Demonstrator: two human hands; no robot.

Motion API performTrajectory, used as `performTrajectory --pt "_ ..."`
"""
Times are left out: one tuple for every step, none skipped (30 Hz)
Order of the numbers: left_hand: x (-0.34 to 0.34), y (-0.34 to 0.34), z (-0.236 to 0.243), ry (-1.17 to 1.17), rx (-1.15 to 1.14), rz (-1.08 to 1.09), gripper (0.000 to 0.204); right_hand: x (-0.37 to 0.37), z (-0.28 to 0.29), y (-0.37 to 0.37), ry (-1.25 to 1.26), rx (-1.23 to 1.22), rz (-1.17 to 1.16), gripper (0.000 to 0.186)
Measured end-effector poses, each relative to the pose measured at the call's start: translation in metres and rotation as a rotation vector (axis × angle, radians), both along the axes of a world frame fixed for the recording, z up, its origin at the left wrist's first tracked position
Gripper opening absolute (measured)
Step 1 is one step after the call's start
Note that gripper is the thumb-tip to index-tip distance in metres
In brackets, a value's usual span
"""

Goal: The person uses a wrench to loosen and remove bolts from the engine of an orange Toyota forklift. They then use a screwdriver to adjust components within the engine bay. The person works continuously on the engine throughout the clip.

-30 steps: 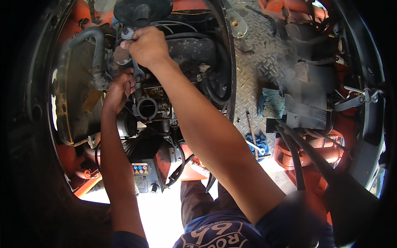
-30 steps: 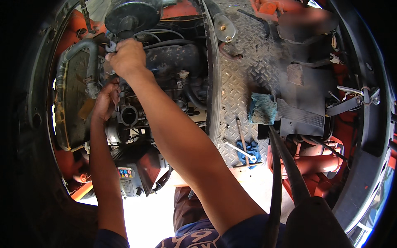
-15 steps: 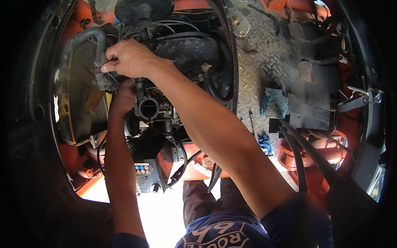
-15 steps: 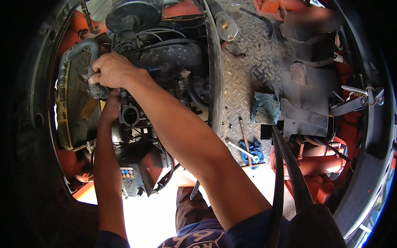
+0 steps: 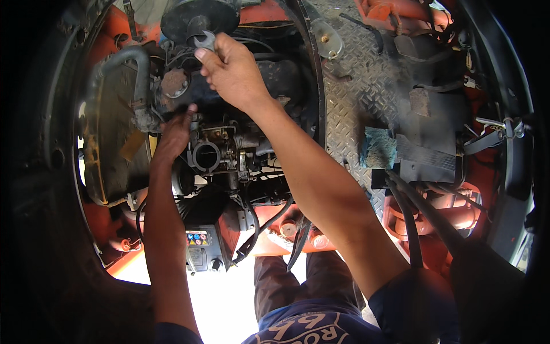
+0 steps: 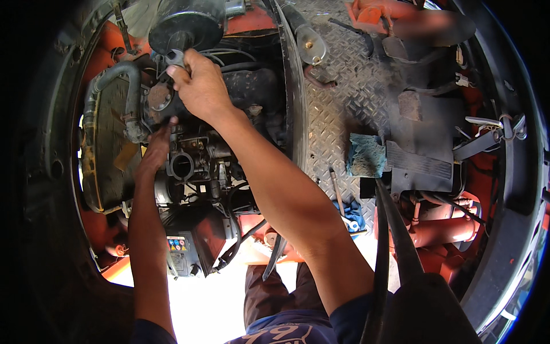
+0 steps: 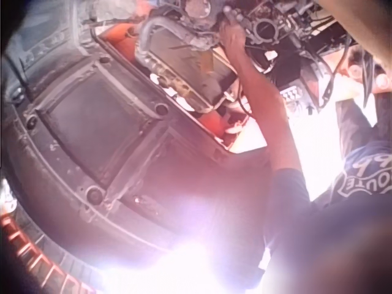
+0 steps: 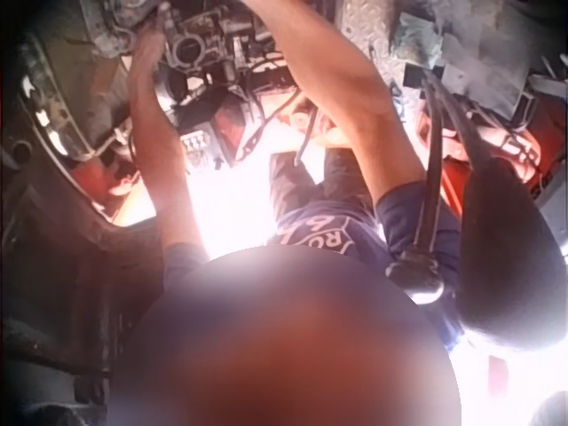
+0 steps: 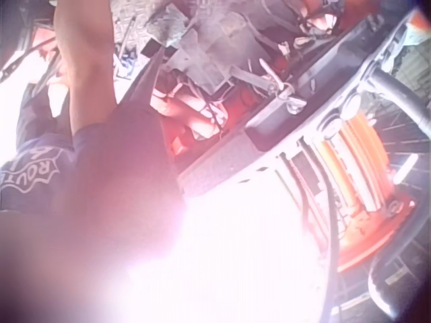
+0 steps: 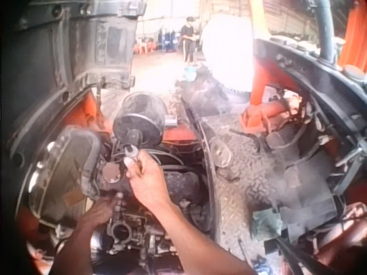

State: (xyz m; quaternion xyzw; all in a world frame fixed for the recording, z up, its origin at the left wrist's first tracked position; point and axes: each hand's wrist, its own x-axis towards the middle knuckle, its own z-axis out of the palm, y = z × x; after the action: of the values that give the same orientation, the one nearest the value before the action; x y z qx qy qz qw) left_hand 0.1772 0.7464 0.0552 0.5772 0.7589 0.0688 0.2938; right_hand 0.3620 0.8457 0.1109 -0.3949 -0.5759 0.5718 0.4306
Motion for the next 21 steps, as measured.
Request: performTrajectory --pt "0.002 0.001 -0.004 -0.056 -0.019 0.123 0.087 0.003 0.0 0.0 -0.052 0.074 -0.012 0.021" --pt "0.003 0.001 -0.008 -0.099 -0.025 0.268 0.098 0.007 -0.001 -0.002 -0.154 0.084 -0.026 0.021" --pt "0.004 0.001 -0.012 -0.149 -0.013 0.277 0.099 0.009 -0.001 -0.004 -0.258 0.102 -0.043 0.022" --pt "0.004 0.003 -0.016 -0.182 0.022 0.306 0.101 0.01 -0.001 -0.007 -0.307 0.141 -0.041 0.022" --pt "0.003 0.006 -0.017 -0.22 0.054 0.317 0.103 0.011 0.0 -0.01 -0.36 0.186 -0.046 0.023" --pt "0.001 0.01 -0.016 -0.193 -0.009 0.288 0.103 0.013 0.0 -0.012 -0.423 0.23 -0.047 0.024" --pt "-0.003 0.016 -0.012 -0.169 -0.08 0.245 0.104 0.014 0.0 -0.014 -0.426 0.178 -0.027 0.024" --pt "-0.005 0.024 -0.007 -0.142 -0.144 0.206 0.106 0.015 0.001 -0.015 -0.433 0.131 -0.007 0.024" --pt "-0.005 0.033 -0.001 -0.097 -0.267 0.141 0.105 0.015 0.002 -0.015 -0.448 0.089 0.014 0.024" --pt "-0.006 0.041 0.008 -0.049 -0.383 0.088 0.103 0.015 0.002 -0.015 -0.46 0.095 -0.005 0.024" --pt "-0.006 0.05 0.018 0.003 -0.493 0.039 0.102 0.015 0.004 -0.014 -0.476 0.113 -0.022 0.025" --pt "-0.002 0.062 0.026 0.102 -0.586 -0.036 0.09 0.015 0.005 -0.014 -0.501 0.123 -0.043 0.025" --pt "0.002 0.069 0.032 0.041 -0.575 -0.06 0.085 0.014 0.006 -0.012 -0.484 0.126 -0.05 0.025" --pt "0.008 0.075 0.036 0.018 -0.574 -0.073 0.081 0.015 0.008 -0.011 -0.476 0.119 -0.063 0.024" --pt "0.013 0.079 0.038 0.0 -0.569 -0.085 0.077 0.015 0.009 -0.011 -0.473 0.11 -0.071 0.024" --pt "0.016 0.078 0.039 -0.015 -0.554 -0.09 0.076 0.017 0.01 -0.009 -0.451 0.114 -0.083 0.023" --pt "0.018 0.076 0.037 -0.026 -0.533 -0.092 0.076 0.019 0.012 -0.008 -0.434 0.118 -0.09 0.022" --pt "0.017 0.072 0.034 -0.035 -0.512 -0.093 0.076 0.021 0.014 -0.008 -0.419 0.124 -0.093 0.022" --pt "0.016 0.07 0.028 -0.063 -0.438 -0.093 0.08 0.023 0.016 -0.006 -0.42 0.124 -0.099 0.021" --pt "0.014 0.069 0.021 -0.141 -0.497 -0.009 0.084 0.024 0.018 -0.006 -0.423 0.123 -0.105 0.021" --pt "0.013 0.068 0.012 -0.155 -0.444 0.0 0.085 0.025 0.02 -0.006 -0.427 0.12 -0.108 0.02"
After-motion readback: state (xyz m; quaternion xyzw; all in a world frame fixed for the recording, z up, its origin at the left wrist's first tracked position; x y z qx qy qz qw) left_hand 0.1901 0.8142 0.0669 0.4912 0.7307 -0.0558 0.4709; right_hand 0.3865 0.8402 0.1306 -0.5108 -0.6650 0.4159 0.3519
